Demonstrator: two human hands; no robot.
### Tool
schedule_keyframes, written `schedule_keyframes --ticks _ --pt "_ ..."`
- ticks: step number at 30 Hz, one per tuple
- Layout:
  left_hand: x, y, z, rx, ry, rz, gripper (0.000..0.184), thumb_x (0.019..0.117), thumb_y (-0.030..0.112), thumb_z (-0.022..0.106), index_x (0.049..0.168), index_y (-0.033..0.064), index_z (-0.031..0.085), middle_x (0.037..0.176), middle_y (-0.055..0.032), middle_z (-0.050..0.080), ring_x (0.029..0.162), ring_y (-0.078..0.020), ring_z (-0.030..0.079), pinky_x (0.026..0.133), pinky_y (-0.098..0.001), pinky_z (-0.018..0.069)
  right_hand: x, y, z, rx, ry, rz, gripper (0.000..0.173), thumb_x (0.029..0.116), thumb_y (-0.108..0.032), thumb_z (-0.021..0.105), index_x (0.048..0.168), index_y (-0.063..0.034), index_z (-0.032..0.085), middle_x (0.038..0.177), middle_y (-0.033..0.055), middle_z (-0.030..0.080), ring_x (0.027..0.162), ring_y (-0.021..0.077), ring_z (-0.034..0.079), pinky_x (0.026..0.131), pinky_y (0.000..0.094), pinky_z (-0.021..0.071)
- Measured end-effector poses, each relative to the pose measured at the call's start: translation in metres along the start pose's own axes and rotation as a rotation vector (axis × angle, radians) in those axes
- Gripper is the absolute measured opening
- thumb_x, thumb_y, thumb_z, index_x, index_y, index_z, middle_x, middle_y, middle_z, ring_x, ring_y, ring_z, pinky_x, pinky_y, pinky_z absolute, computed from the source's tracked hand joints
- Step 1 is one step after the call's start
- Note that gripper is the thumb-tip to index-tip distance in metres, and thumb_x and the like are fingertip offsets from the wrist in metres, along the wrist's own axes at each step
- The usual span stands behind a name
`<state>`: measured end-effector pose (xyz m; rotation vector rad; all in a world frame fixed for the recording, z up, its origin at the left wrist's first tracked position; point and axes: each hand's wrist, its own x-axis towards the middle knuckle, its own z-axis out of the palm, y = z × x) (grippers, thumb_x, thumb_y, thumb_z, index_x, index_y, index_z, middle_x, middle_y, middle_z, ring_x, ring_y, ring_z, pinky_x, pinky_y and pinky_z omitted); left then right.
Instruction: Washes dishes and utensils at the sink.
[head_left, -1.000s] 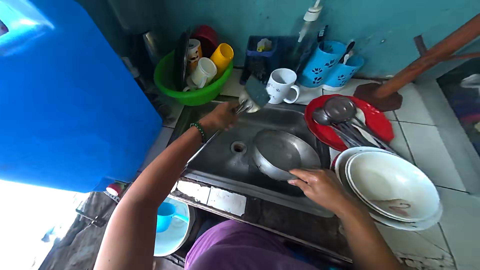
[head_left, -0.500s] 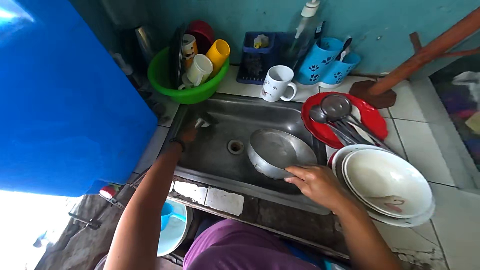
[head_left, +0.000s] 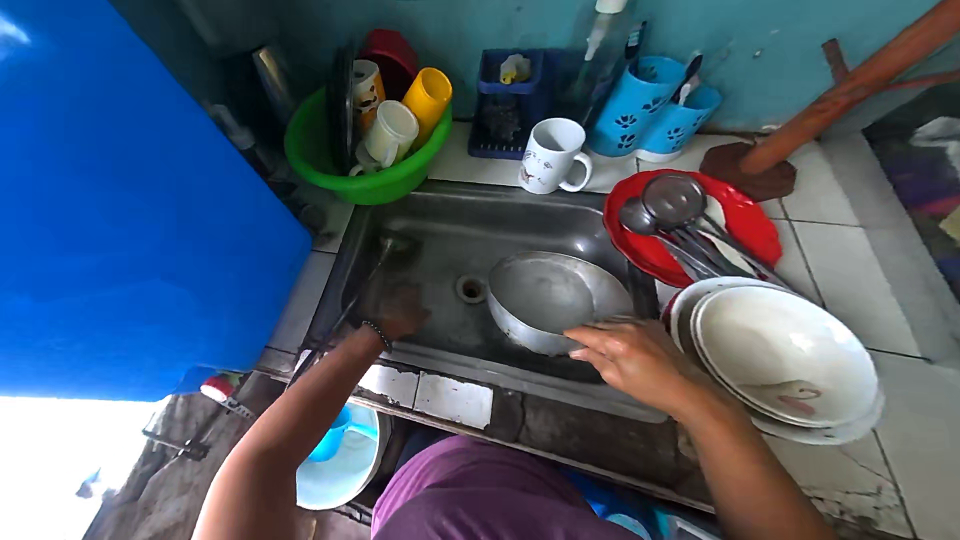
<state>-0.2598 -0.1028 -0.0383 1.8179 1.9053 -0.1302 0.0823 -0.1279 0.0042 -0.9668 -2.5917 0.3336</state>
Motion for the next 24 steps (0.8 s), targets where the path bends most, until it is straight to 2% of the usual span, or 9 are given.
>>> schedule_keyframes --ticks 3,6,8,10,12,16,18,21,24 --pt "-0.004 -0.010 0.000 -0.039 -0.266 -0.099 0.070 0.1062 0.048 0.050 0.150 -0.0066 0.043 0.153 -0.0284 0.044 0.145 -0.0417 0.040 0.117 -0.0603 0.0322 -0.003 0.003 0.002 -0.035 0.037 -0.027 0.018 0.0875 -0.009 0.063 0.096 0.0012 0.076 0.077 0.0195 0.071 0.071 0.0404 0.072 0.068 0.0590 0.0556" --pt "-0.003 -0.032 0.001 0.141 -0.208 -0.053 0.068 0.1062 0.043 0.051 0.153 -0.0053 0.040 0.162 -0.0252 0.033 0.153 -0.0394 0.026 0.122 -0.0594 0.0231 -0.003 0.003 0.004 -0.044 0.035 -0.047 0.017 0.0871 -0.008 0.063 0.093 0.0014 0.075 0.074 0.0190 0.070 0.069 0.0394 0.071 0.067 0.0575 0.0556" --pt "0.000 -0.041 0.000 0.170 -0.127 -0.082 0.071 0.1017 0.041 0.061 0.151 -0.0056 0.042 0.161 -0.0244 0.035 0.152 -0.0391 0.029 0.121 -0.0586 0.0270 -0.001 0.002 0.004 -0.046 0.023 -0.074 0.016 0.0868 -0.008 0.063 0.092 0.0008 0.075 0.074 0.0185 0.070 0.069 0.0389 0.071 0.067 0.0568 0.0557" --pt "0.006 -0.049 0.002 0.214 -0.067 -0.111 0.081 0.0980 0.038 0.068 0.156 -0.0050 0.032 0.167 -0.0212 0.025 0.155 -0.0369 0.022 0.122 -0.0576 0.0241 0.002 -0.001 0.004 -0.046 -0.003 -0.092 0.015 0.0870 -0.005 0.063 0.093 0.0010 0.075 0.078 0.0191 0.072 0.072 0.0398 0.072 0.070 0.0579 0.0563" --pt "0.010 -0.055 0.000 0.260 0.009 -0.096 0.078 0.0945 0.027 0.073 0.153 -0.0079 0.036 0.165 -0.0234 0.028 0.153 -0.0388 0.026 0.121 -0.0573 0.0259 0.007 -0.003 0.002 -0.057 -0.037 -0.113 0.012 0.0856 -0.001 0.066 0.093 0.0013 0.075 0.080 0.0195 0.073 0.076 0.0405 0.073 0.073 0.0581 0.0566" --pt "0.015 -0.060 0.000 0.153 0.086 -0.223 0.091 0.0894 0.010 0.076 0.160 -0.0041 0.022 0.168 -0.0193 0.022 0.154 -0.0379 0.024 0.122 -0.0528 0.0272 0.025 -0.008 -0.004 -0.119 -0.134 -0.182 0.012 0.0830 0.008 0.070 0.091 0.0001 0.074 0.079 0.0184 0.072 0.075 0.0387 0.073 0.072 0.0544 0.0567" --pt "0.013 -0.061 0.004 0.103 0.062 -0.263 0.087 0.0894 0.012 0.076 0.158 -0.0053 0.026 0.165 -0.0221 0.028 0.152 -0.0389 0.028 0.122 -0.0533 0.0284 0.041 -0.014 -0.006 -0.138 -0.224 -0.202 0.017 0.0819 0.013 0.068 0.091 0.0001 0.075 0.079 0.0179 0.072 0.077 0.0378 0.072 0.075 0.0534 0.0562" --pt "0.006 -0.043 0.000 0.170 -0.208 -0.232 0.050 0.0966 0.019 0.067 0.134 -0.0120 0.056 0.143 -0.0305 0.052 0.139 -0.0449 0.045 0.115 -0.0609 0.0343 0.071 -0.034 -0.010 -0.198 -0.457 -0.183 0.018 0.0916 0.010 0.060 0.099 0.0009 0.074 0.088 0.0182 0.072 0.089 0.0372 0.071 0.089 0.0517 0.0524" --pt "0.009 -0.028 -0.009 -0.021 -0.288 -0.121 0.035 0.1051 0.012 0.053 0.127 -0.0144 0.059 0.132 -0.0336 0.058 0.129 -0.0463 0.053 0.109 -0.0601 0.0392 0.099 -0.052 -0.004 -0.228 -0.563 -0.220 0.017 0.0969 0.006 0.056 0.100 0.0039 0.073 0.091 0.0207 0.072 0.092 0.0393 0.070 0.094 0.0528 0.0496"
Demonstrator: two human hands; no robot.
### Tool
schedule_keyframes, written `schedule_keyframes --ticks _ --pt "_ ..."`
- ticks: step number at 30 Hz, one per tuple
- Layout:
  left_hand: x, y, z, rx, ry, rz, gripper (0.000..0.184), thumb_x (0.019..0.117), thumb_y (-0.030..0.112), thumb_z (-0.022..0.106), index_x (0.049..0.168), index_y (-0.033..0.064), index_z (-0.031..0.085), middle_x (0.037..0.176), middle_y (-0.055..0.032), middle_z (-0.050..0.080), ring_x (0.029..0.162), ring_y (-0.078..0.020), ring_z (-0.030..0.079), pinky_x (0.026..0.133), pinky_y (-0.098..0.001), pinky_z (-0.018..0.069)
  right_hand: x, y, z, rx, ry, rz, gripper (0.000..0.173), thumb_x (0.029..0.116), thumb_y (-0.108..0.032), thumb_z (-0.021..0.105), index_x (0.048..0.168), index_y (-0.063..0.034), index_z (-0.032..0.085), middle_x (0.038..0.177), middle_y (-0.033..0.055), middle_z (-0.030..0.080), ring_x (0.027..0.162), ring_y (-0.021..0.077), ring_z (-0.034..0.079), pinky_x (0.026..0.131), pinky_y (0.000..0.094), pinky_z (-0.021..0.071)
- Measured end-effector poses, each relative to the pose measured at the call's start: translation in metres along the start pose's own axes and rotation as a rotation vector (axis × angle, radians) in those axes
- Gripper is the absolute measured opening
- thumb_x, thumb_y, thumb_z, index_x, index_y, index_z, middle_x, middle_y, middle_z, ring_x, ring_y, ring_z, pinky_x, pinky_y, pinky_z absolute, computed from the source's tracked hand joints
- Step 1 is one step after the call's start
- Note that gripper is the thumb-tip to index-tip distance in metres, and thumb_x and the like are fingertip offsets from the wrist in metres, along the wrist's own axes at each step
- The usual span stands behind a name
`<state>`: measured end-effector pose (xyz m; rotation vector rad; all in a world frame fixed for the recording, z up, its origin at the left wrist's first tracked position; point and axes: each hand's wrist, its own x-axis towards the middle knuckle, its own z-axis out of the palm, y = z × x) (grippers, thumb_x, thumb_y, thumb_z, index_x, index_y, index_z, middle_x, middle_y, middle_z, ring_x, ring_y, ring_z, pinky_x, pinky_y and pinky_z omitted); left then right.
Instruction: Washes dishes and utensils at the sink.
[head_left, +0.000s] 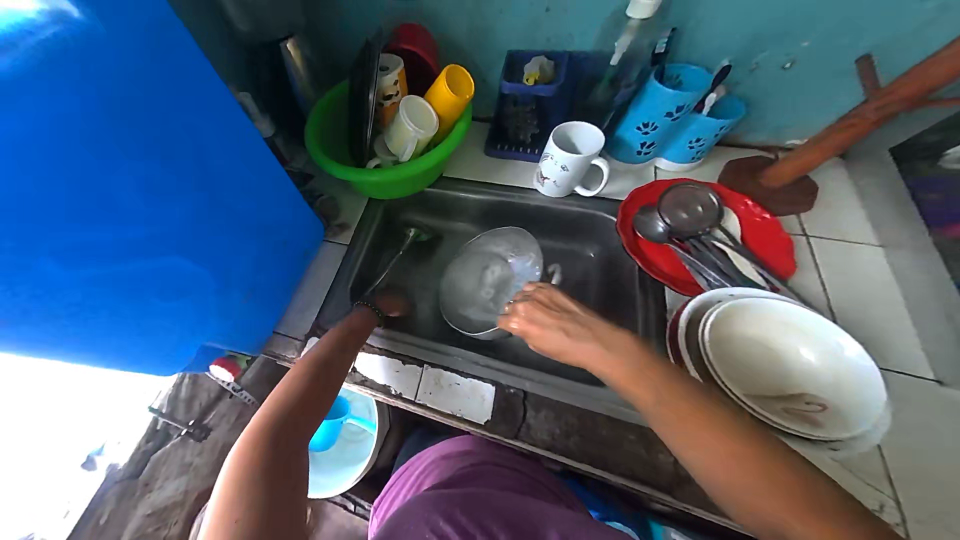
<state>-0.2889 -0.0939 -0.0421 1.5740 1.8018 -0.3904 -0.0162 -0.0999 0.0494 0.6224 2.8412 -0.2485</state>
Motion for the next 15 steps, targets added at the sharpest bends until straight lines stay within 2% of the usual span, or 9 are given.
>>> schedule_keyframes --ticks 1,4,7,10,13,15 --pt "0.002 0.001 0.000 -0.084 0.049 0.021 0.035 0.1056 0.011 0.052 0.129 -0.0149 0.058 0.133 -0.0345 0.058 0.129 -0.0464 0.053 0.109 -0.0592 0.0394 0.008 -0.004 -0.003 -0.005 -0.018 -0.011 0.018 0.0983 0.005 0.055 0.101 0.0047 0.073 0.092 0.0215 0.072 0.093 0.0399 0.069 0.095 0.0532 0.0489" --pt "-0.001 0.000 0.004 -0.334 0.162 -0.014 0.039 0.1049 0.012 0.054 0.138 -0.0084 0.054 0.135 -0.0312 0.058 0.127 -0.0430 0.056 0.107 -0.0570 0.0428 0.024 -0.015 -0.009 -0.036 -0.018 -0.052 0.020 0.1001 0.004 0.052 0.099 0.0063 0.072 0.089 0.0223 0.071 0.090 0.0401 0.069 0.092 0.0528 0.0494" --pt "-0.007 -0.004 0.005 -0.448 0.169 0.000 0.036 0.1080 0.016 0.051 0.133 -0.0085 0.057 0.132 -0.0306 0.059 0.124 -0.0418 0.056 0.106 -0.0554 0.0423 0.025 -0.016 -0.008 -0.048 0.002 -0.067 0.020 0.1000 0.005 0.052 0.098 0.0064 0.072 0.088 0.0221 0.071 0.090 0.0399 0.069 0.093 0.0529 0.0495" --pt "-0.006 -0.014 0.004 -0.370 0.178 0.030 0.036 0.1098 0.018 0.047 0.133 -0.0066 0.059 0.134 -0.0304 0.059 0.127 -0.0442 0.056 0.108 -0.0592 0.0409 0.012 -0.001 0.001 0.054 0.044 -0.039 0.020 0.0967 0.007 0.056 0.105 0.0032 0.074 0.091 0.0210 0.072 0.094 0.0399 0.069 0.098 0.0539 0.0476" --pt "-0.006 -0.018 0.003 -0.180 0.147 0.077 0.039 0.1092 0.023 0.049 0.129 -0.0072 0.063 0.131 -0.0303 0.061 0.127 -0.0442 0.056 0.108 -0.0611 0.0403 -0.016 0.016 0.023 0.189 0.252 0.018 0.020 0.0935 0.004 0.062 0.107 -0.0004 0.076 0.092 0.0183 0.074 0.091 0.0370 0.071 0.091 0.0542 0.0518" --pt "-0.020 -0.012 0.003 -0.152 0.122 0.084 0.042 0.1089 0.028 0.050 0.127 -0.0069 0.064 0.129 -0.0300 0.062 0.126 -0.0436 0.056 0.108 -0.0617 0.0394 -0.033 0.017 0.036 0.331 0.388 0.118 0.019 0.0938 0.001 0.065 0.110 0.0017 0.076 0.095 0.0204 0.075 0.091 0.0388 0.072 0.089 0.0577 0.0528"
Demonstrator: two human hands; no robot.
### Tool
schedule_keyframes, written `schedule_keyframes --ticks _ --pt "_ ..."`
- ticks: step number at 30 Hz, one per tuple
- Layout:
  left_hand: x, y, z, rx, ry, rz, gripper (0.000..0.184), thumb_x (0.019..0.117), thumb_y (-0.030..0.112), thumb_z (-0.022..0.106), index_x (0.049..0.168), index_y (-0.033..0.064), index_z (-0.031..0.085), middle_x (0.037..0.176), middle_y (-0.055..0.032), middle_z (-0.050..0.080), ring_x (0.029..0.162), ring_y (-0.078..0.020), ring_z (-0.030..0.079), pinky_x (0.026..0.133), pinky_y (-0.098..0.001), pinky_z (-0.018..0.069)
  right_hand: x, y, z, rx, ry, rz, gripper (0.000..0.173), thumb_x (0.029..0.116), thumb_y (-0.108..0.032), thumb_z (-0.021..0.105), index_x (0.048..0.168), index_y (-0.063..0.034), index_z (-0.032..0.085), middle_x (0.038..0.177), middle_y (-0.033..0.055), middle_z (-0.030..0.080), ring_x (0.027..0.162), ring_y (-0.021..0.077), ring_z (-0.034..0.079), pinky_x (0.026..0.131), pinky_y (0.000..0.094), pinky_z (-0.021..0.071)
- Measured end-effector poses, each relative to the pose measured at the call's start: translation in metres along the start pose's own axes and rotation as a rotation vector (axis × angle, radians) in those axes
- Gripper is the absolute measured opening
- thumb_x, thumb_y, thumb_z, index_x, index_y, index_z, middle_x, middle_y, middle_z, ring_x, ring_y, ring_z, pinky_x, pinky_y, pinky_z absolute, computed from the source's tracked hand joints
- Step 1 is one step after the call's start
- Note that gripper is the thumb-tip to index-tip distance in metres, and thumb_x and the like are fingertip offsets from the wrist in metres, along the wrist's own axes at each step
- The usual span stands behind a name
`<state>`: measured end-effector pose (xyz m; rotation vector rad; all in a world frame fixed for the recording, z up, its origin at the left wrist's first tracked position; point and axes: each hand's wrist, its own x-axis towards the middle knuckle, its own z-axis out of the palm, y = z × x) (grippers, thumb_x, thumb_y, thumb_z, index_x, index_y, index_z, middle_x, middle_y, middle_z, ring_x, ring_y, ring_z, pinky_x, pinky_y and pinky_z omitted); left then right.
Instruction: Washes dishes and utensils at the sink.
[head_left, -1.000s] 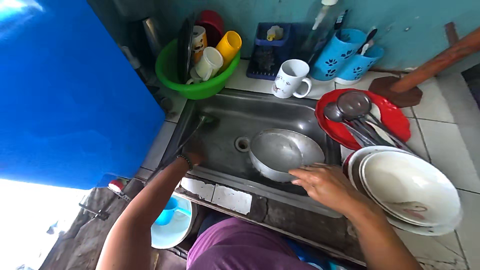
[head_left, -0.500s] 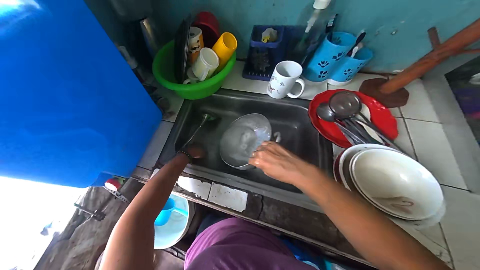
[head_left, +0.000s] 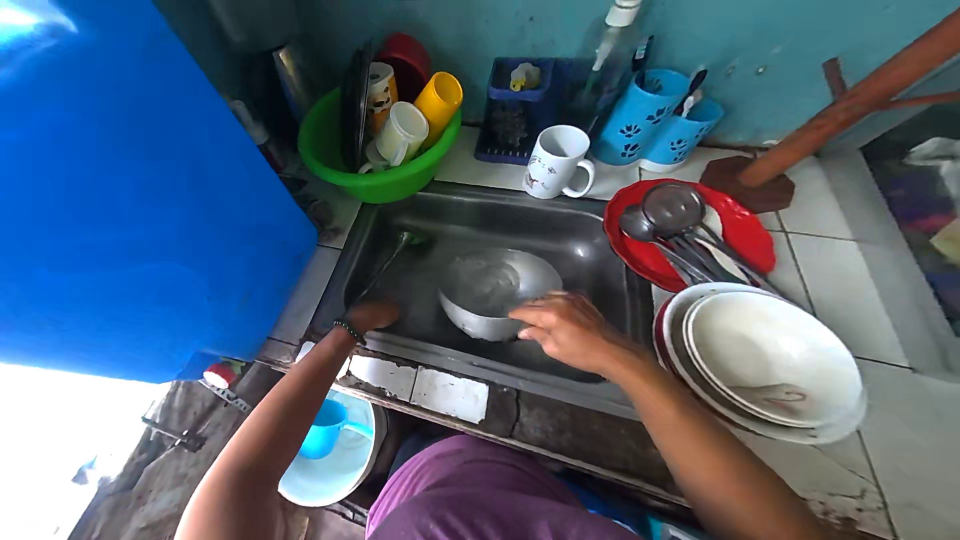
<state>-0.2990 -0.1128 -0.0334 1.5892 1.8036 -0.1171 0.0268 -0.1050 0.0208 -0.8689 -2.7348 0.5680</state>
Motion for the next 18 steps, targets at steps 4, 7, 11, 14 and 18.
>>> schedule_keyframes --ticks 4,7,11,14,18 --pt "-0.019 0.007 0.008 -0.085 -0.016 0.044 0.040 0.1070 0.024 0.055 0.130 -0.0076 0.062 0.131 -0.0300 0.061 0.127 -0.0423 0.056 0.110 -0.0583 0.0385 -0.026 0.007 0.016 0.205 0.223 0.253 0.023 0.0941 -0.004 0.068 0.115 0.0049 0.074 0.100 0.0263 0.073 0.097 0.0434 0.071 0.089 0.0637 0.0513" --pt "-0.019 0.000 0.018 -0.138 0.052 0.067 0.041 0.1055 0.025 0.057 0.132 -0.0065 0.061 0.133 -0.0284 0.061 0.129 -0.0403 0.056 0.112 -0.0566 0.0395 -0.033 0.012 0.021 0.257 0.329 0.404 0.023 0.0941 -0.006 0.070 0.115 0.0042 0.073 0.099 0.0261 0.073 0.097 0.0430 0.070 0.089 0.0648 0.0504" --pt "-0.019 -0.002 0.023 -0.151 0.126 0.055 0.045 0.1046 0.025 0.060 0.137 -0.0057 0.058 0.137 -0.0290 0.059 0.132 -0.0420 0.054 0.114 -0.0574 0.0377 -0.047 0.022 0.030 0.368 0.451 0.466 0.028 0.0919 -0.006 0.072 0.118 0.0045 0.072 0.105 0.0239 0.073 0.102 0.0345 0.071 0.094 0.0574 0.0521" --pt "-0.018 -0.004 0.026 -0.161 0.147 0.059 0.044 0.1043 0.025 0.060 0.137 -0.0043 0.059 0.136 -0.0283 0.060 0.132 -0.0419 0.055 0.114 -0.0570 0.0386 -0.062 0.020 0.035 0.365 0.432 0.433 0.030 0.0915 -0.008 0.070 0.118 0.0046 0.072 0.106 0.0226 0.074 0.101 0.0305 0.072 0.094 0.0538 0.0533" --pt "-0.016 -0.004 0.026 -0.147 0.135 0.050 0.044 0.1047 0.026 0.060 0.136 -0.0047 0.060 0.135 -0.0278 0.061 0.131 -0.0414 0.055 0.113 -0.0570 0.0393 -0.080 0.010 0.039 0.220 0.353 0.381 0.028 0.0932 -0.009 0.067 0.116 0.0051 0.073 0.103 0.0251 0.074 0.098 0.0410 0.072 0.090 0.0623 0.0523"
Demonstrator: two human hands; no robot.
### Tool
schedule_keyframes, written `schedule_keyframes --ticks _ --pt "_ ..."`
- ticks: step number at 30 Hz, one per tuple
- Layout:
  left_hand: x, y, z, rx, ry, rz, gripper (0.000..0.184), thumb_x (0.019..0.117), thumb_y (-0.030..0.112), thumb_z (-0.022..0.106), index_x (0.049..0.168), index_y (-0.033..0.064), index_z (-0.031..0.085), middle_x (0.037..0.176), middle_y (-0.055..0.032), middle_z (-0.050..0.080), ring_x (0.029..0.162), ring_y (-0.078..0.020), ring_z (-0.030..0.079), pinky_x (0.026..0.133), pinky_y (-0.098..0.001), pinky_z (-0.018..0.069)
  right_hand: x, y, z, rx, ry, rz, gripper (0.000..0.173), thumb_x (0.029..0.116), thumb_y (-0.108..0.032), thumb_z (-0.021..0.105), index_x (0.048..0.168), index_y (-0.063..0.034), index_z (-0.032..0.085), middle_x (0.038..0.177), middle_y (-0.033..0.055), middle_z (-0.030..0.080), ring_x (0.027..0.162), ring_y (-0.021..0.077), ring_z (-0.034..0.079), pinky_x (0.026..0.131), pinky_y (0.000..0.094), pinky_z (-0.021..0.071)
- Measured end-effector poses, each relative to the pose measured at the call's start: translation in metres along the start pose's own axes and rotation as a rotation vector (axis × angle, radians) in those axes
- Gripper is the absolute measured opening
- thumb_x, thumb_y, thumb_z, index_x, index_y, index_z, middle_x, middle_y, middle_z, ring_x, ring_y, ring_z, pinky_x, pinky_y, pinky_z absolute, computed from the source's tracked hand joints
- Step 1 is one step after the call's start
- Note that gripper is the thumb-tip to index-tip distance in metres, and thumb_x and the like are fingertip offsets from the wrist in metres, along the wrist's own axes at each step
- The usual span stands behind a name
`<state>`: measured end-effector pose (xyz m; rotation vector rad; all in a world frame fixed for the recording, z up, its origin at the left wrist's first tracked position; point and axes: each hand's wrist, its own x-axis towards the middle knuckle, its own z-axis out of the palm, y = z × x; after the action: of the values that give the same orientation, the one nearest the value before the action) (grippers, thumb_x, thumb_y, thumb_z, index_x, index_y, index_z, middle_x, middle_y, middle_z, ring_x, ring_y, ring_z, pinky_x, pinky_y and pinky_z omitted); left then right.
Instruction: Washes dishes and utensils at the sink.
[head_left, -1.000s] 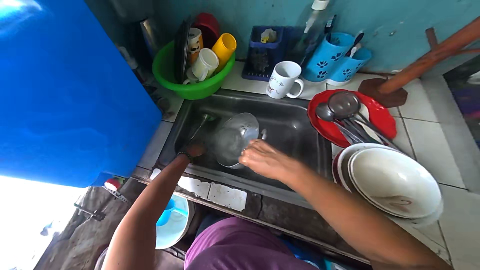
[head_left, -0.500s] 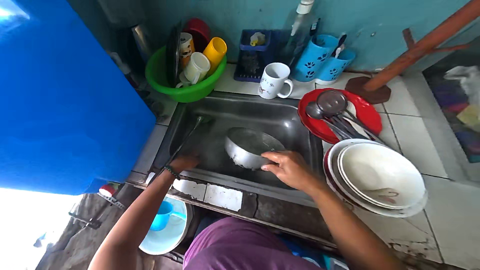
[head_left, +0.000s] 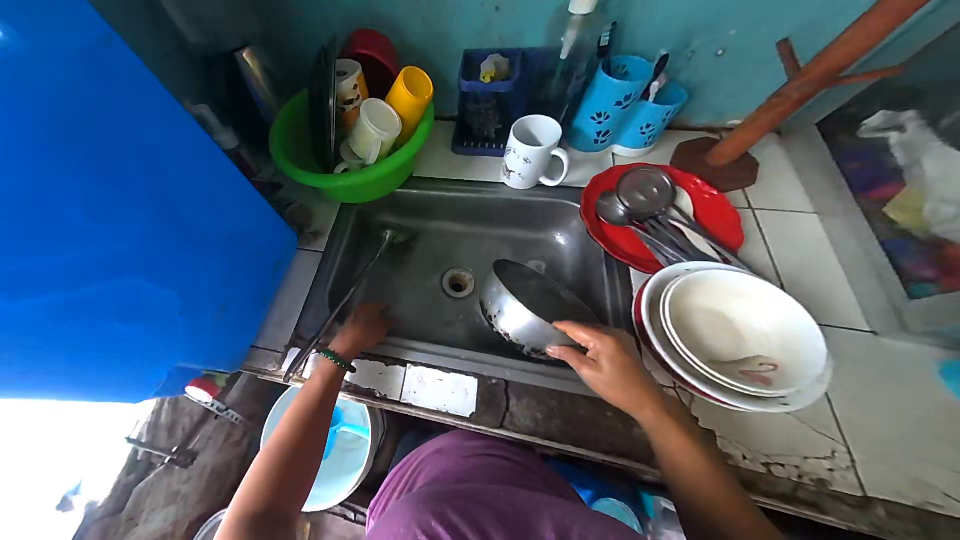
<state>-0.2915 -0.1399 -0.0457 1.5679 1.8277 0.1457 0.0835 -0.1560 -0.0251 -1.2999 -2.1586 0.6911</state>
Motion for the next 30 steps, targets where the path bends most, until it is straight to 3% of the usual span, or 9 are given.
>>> schedule_keyframes --ticks 5,12,17,20,24,30 --pt "0.000 0.005 0.000 0.058 -0.042 -0.019 0.047 0.1055 0.028 0.058 0.138 -0.0050 0.058 0.137 -0.0285 0.059 0.133 -0.0416 0.053 0.114 -0.0573 0.0378 -0.006 -0.003 -0.006 -0.254 -0.021 -0.193 0.019 0.0906 -0.003 0.067 0.106 0.0032 0.075 0.098 0.0235 0.075 0.092 0.0449 0.072 0.088 0.0628 0.0519" --pt "0.002 0.001 0.005 0.040 -0.005 -0.011 0.051 0.1034 0.030 0.062 0.141 -0.0031 0.056 0.139 -0.0275 0.058 0.134 -0.0408 0.053 0.115 -0.0569 0.0377 0.024 -0.020 -0.026 -0.412 -0.268 -0.309 0.029 0.0890 0.008 0.067 0.114 -0.0038 0.076 0.098 0.0210 0.075 0.094 0.0415 0.072 0.092 0.0591 0.0513" --pt "-0.004 0.008 0.002 0.027 -0.004 -0.041 0.052 0.1029 0.030 0.063 0.143 -0.0028 0.055 0.137 -0.0291 0.059 0.131 -0.0425 0.055 0.112 -0.0585 0.0397 0.068 -0.039 -0.032 -0.527 -0.555 -0.292 0.036 0.0944 0.008 0.058 0.120 -0.0083 0.076 0.099 0.0179 0.074 0.100 0.0366 0.069 0.111 0.0575 0.0368" --pt "-0.005 0.009 0.002 0.034 0.004 -0.073 0.053 0.1025 0.032 0.063 0.143 -0.0017 0.055 0.136 -0.0286 0.059 0.132 -0.0423 0.054 0.112 -0.0589 0.0396 0.095 -0.050 -0.025 -0.598 -0.683 -0.318 0.031 0.0950 0.006 0.059 0.114 -0.0094 0.078 0.097 0.0153 0.074 0.103 0.0351 0.068 0.117 0.0583 0.0288" --pt "-0.005 0.008 0.004 0.024 0.015 -0.084 0.055 0.1007 0.032 0.066 0.143 -0.0003 0.055 0.134 -0.0280 0.061 0.129 -0.0429 0.056 0.109 -0.0605 0.0414 0.125 -0.068 -0.010 -0.705 -0.792 -0.398 0.023 0.0928 0.005 0.063 0.103 -0.0067 0.080 0.094 0.0146 0.075 0.102 0.0356 0.068 0.119 0.0595 0.0260" --pt "-0.002 0.003 0.007 -0.002 0.052 -0.071 0.058 0.0981 0.033 0.070 0.144 0.0014 0.055 0.132 -0.0271 0.063 0.125 -0.0430 0.059 0.107 -0.0621 0.0440 0.160 -0.126 0.005 -0.844 -0.939 -0.443 0.016 0.0936 -0.009 0.067 0.089 0.0039 0.076 0.089 0.0194 0.072 0.104 0.0391 0.067 0.122 0.0582 0.0196"
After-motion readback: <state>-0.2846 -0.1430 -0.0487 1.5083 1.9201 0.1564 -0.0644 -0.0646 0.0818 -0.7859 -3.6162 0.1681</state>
